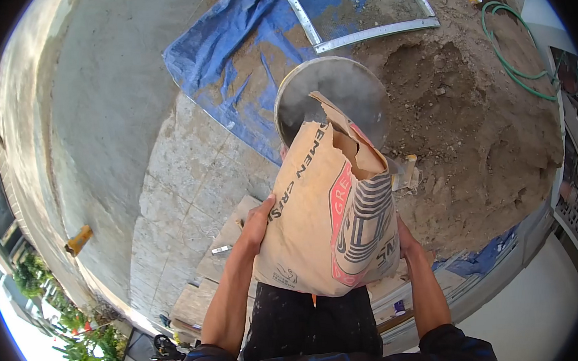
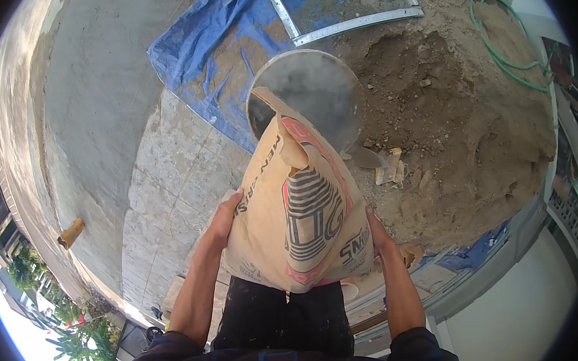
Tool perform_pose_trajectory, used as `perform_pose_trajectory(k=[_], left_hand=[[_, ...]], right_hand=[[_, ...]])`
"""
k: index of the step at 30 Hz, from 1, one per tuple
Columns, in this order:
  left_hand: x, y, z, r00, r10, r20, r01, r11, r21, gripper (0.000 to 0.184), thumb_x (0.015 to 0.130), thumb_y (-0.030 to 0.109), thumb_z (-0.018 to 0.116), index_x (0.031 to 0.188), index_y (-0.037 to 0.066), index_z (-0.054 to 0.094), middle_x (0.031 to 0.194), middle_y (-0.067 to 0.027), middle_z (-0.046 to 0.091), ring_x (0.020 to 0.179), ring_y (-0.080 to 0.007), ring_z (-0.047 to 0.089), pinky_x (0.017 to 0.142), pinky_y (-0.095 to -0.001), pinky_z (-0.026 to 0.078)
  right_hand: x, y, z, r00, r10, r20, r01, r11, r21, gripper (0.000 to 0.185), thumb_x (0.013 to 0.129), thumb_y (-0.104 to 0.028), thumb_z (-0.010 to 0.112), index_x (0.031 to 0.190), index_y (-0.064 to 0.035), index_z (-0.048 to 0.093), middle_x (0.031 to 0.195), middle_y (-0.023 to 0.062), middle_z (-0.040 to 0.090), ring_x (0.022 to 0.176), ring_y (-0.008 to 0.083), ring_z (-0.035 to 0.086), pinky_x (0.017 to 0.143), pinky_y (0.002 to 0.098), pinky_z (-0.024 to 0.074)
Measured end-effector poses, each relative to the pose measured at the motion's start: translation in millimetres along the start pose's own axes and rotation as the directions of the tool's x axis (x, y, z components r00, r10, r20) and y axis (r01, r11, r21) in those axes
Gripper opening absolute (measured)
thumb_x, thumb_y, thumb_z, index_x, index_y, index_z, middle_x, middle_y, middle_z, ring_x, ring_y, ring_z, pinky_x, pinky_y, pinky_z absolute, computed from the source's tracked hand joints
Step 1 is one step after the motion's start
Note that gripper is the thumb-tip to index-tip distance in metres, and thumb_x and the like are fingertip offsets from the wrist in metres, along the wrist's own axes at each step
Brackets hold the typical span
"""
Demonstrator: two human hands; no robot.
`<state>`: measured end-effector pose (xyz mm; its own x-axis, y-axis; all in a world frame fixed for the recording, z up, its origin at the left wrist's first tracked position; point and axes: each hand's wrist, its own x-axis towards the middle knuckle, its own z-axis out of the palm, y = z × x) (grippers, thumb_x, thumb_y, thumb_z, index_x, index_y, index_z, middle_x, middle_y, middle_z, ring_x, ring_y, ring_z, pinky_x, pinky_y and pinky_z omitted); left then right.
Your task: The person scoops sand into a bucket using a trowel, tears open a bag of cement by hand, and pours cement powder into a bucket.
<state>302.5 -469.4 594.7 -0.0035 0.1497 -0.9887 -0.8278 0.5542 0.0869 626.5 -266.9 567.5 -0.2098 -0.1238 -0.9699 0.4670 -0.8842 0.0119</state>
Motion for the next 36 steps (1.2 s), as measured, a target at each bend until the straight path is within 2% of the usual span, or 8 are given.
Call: perform_pose_trajectory(k=[5, 9, 13, 14, 20, 27, 29, 36], left_hand=[[14, -21, -10, 0.998, -0.007, 0.058, 0.014, 0.993, -0.121, 0.048, 0.098, 0.036, 0.044, 0.118, -0.005, 0.06, 0.11, -0.0139, 0.067, 0.091, -0.0207, 0.067, 0.082, -0.0316, 0.052], [17, -35, -13, 0.996, -0.027, 0.08, 0.036, 0.994, -0.106, 0.047, 0.097, 0.035, 0.044, 0.117, -0.003, 0.06, 0.109, -0.0138, 0.068, 0.089, -0.0209, 0.068, 0.081, -0.0318, 0.053], [7, -34, -3, 0.994, -0.065, 0.084, 0.069, 0.996, -0.051, 0.046, 0.096, 0.036, 0.046, 0.122, -0.001, 0.058, 0.111, -0.0137, 0.067, 0.091, -0.0208, 0.068, 0.082, -0.0321, 0.053], [0, -33, 0, 0.996, 0.004, 0.087, 0.001, 0.999, -0.052, 0.046, 0.096, 0.035, 0.047, 0.123, 0.0, 0.057, 0.112, -0.0136, 0.067, 0.091, -0.0209, 0.067, 0.082, -0.0328, 0.054], [-13, -24, 12, 0.967, 0.203, 0.153, -0.179, 0.971, -0.155, 0.043, 0.094, 0.032, 0.054, 0.122, 0.0, 0.058, 0.108, -0.0127, 0.067, 0.088, -0.0205, 0.067, 0.076, -0.0357, 0.055], [12, -10, 19, 0.974, 0.164, 0.154, -0.159, 0.986, -0.047, 0.042, 0.093, 0.032, 0.055, 0.12, -0.001, 0.059, 0.106, -0.0127, 0.068, 0.087, -0.0203, 0.067, 0.075, -0.0357, 0.055], [14, -7, 21, 0.976, 0.154, 0.152, -0.152, 0.988, -0.028, 0.042, 0.093, 0.032, 0.055, 0.12, -0.001, 0.06, 0.106, -0.0128, 0.068, 0.087, -0.0202, 0.067, 0.075, -0.0356, 0.055], [9, -2, 25, 0.973, 0.167, 0.157, -0.169, 0.986, -0.002, 0.042, 0.093, 0.032, 0.056, 0.118, -0.001, 0.061, 0.104, -0.0128, 0.068, 0.085, -0.0201, 0.068, 0.074, -0.0356, 0.055]], right_hand=[[-13, 1, 3, 0.996, 0.02, -0.088, -0.027, 0.997, -0.079, 0.071, 0.097, -0.059, 0.03, 0.145, -0.006, 0.033, 0.141, 0.0165, 0.046, 0.123, 0.029, 0.051, 0.102, 0.039, 0.0432], [-23, 9, 2, 0.999, -0.018, -0.038, 0.016, 0.999, -0.051, 0.07, 0.098, -0.055, 0.032, 0.145, -0.004, 0.034, 0.14, 0.0166, 0.047, 0.124, 0.0274, 0.05, 0.102, 0.0377, 0.0421], [-41, 1, 17, 0.987, -0.121, -0.103, 0.101, 0.979, -0.178, 0.07, 0.096, -0.055, 0.037, 0.142, -0.0021, 0.039, 0.137, 0.0177, 0.049, 0.124, 0.026, 0.049, 0.103, 0.0372, 0.0389], [-41, 4, 15, 0.985, -0.158, -0.076, 0.135, 0.96, -0.245, 0.07, 0.096, -0.055, 0.039, 0.14, -0.0018, 0.042, 0.137, 0.018, 0.049, 0.124, 0.0258, 0.048, 0.104, 0.0372, 0.038], [-37, 19, 5, 0.98, -0.201, -0.011, 0.194, 0.957, -0.214, 0.07, 0.096, -0.055, 0.04, 0.137, 0.0012, 0.046, 0.133, 0.017, 0.053, 0.12, 0.024, 0.051, 0.102, 0.0356, 0.0376], [-38, 32, 2, 0.949, -0.314, -0.039, 0.301, 0.934, -0.191, 0.061, 0.097, -0.047, 0.044, 0.132, 0.0035, 0.051, 0.125, 0.0153, 0.058, 0.112, 0.0198, 0.055, 0.099, 0.0332, 0.0399], [-45, 31, 2, 0.956, -0.292, 0.013, 0.292, 0.952, -0.09, 0.059, 0.098, -0.045, 0.045, 0.13, 0.0045, 0.052, 0.124, 0.0149, 0.059, 0.11, 0.0188, 0.055, 0.098, 0.0326, 0.0406], [-25, 43, -7, 0.924, -0.381, -0.026, 0.372, 0.914, -0.161, 0.057, 0.099, -0.044, 0.042, 0.127, 0.0042, 0.055, 0.119, 0.0136, 0.061, 0.107, 0.0176, 0.057, 0.095, 0.0314, 0.0425]])
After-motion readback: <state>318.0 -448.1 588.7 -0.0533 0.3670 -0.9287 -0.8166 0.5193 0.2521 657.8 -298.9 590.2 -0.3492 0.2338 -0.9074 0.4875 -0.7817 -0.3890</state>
